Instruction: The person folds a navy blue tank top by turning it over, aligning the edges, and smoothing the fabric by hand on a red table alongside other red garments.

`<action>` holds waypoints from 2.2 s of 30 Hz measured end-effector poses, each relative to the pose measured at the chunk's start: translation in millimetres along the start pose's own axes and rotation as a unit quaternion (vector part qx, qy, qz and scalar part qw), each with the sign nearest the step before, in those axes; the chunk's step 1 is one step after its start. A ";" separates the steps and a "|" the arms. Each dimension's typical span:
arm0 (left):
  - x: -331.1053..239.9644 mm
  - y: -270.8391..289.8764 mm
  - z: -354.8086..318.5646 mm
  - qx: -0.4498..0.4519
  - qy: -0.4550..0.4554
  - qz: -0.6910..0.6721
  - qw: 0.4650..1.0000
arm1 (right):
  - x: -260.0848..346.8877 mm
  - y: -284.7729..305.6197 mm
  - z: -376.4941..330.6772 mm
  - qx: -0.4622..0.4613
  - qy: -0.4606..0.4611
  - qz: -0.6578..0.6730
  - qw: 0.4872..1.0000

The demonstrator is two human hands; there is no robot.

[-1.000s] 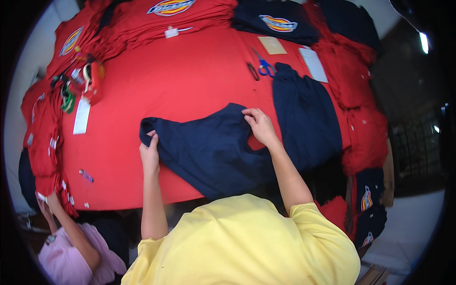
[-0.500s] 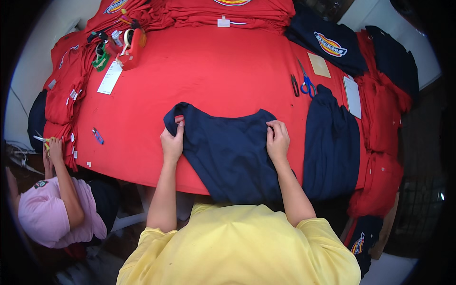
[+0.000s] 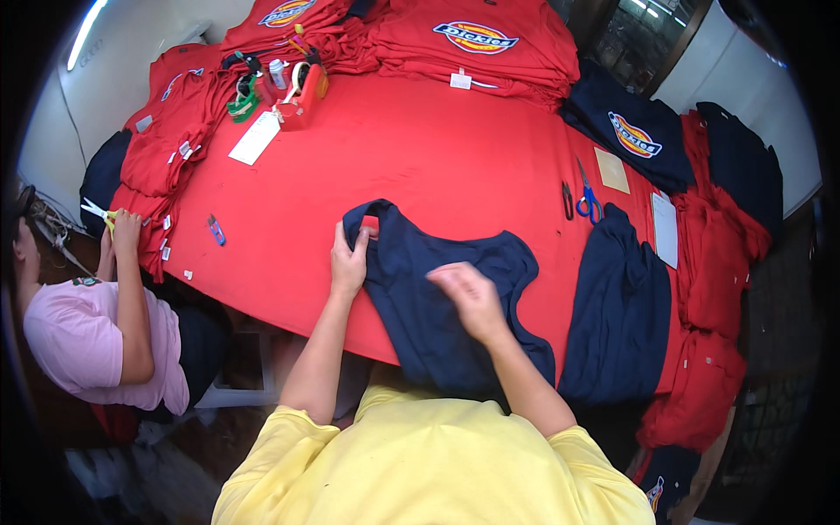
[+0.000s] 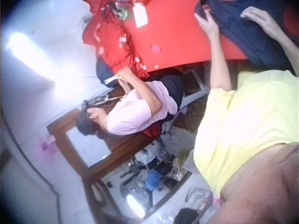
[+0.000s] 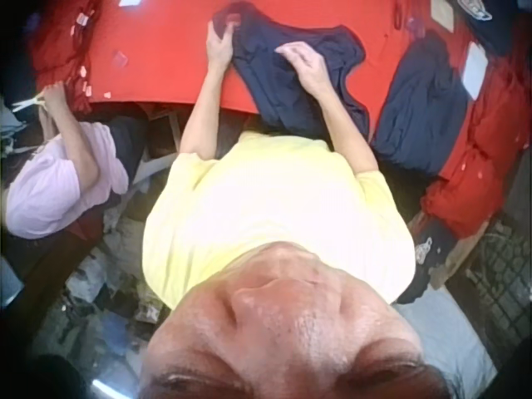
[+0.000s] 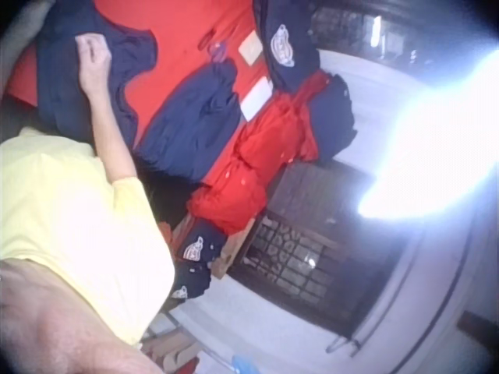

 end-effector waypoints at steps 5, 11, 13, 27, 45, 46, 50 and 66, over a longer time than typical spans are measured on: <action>-50.8 -21.6 -66.7 0.107 -0.064 0.154 0.980 | -1.0 -66.0 25.1 0.091 -0.028 -0.057 0.994; -93.3 16.7 -151.2 0.269 0.113 0.008 0.957 | 52.7 -107.6 14.9 0.269 -0.150 0.027 0.951; -92.7 62.1 -161.2 0.179 0.161 0.040 0.970 | 95.5 -136.9 2.7 0.308 0.082 -0.143 0.937; -145.7 63.5 -184.1 0.328 0.199 -0.061 0.922 | 235.7 -166.1 -41.0 0.486 0.344 0.259 0.760; -49.3 149.3 -139.8 0.119 0.306 -0.185 0.926 | 26.7 -15.2 -100.7 0.373 -0.187 0.247 0.875; -42.4 155.5 -135.4 0.119 0.245 -0.158 0.949 | 27.1 -16.9 -104.8 0.394 -0.200 0.165 0.882; -108.3 125.0 -105.5 0.090 0.044 -0.321 0.942 | 63.5 32.3 -106.5 0.205 0.022 0.535 0.819; -118.0 151.9 -82.6 -0.013 0.083 -0.347 0.934 | 9.0 76.5 -146.6 -0.070 -0.067 0.528 0.844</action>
Point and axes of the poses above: each hand's wrist, its own z-axis towards the middle knuckle, its own y-axis out of the back of the hand, x = y × z, the point moved 9 cm from there along z, towards the middle knuckle, and after that the axes turned 7 degrees about x, right-handed, at the moved point
